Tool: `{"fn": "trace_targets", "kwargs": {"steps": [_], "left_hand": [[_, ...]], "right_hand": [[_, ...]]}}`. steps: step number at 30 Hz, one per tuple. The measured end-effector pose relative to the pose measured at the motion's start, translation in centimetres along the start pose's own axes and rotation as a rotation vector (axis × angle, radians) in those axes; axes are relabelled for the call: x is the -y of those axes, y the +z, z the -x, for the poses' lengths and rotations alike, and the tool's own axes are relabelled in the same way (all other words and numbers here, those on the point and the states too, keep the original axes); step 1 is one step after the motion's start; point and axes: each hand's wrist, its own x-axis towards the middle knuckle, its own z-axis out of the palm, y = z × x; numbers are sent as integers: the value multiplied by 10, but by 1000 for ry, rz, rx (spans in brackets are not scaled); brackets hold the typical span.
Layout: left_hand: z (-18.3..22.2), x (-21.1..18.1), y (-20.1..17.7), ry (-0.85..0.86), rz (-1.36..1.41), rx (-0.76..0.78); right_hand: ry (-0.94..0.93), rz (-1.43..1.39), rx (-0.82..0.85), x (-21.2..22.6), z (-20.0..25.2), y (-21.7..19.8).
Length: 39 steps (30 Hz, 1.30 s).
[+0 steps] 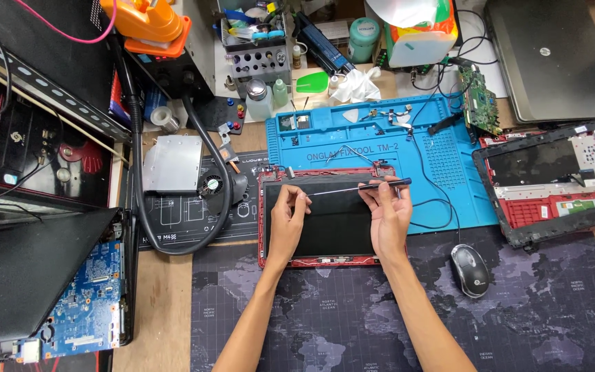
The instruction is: Disassembling a laptop screen assembly using a screwdriver
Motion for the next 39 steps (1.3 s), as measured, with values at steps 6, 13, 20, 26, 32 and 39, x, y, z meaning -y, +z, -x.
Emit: {"fn": "trace_targets", "kwargs": {"steps": [6,13,20,26,32,39], "left_hand": [[0,-2,0,-3,-12,4],[0,-1,0,2,-12,2],[-1,3,-1,-5,5,-10],[-3,4,-1,-2,56,4],[-9,7,-19,0,168,-73],[-9,17,-73,86,-164,-387]], "right_hand": [[-10,13,-11,1,1,2],[-15,26,-40,-8,-3,-6],[6,6,1,0,0,-1],[17,-25,29,-2,-3,-6],[46,-46,17,0,-4,-9],[72,-34,-4,9,-4,1]]}}
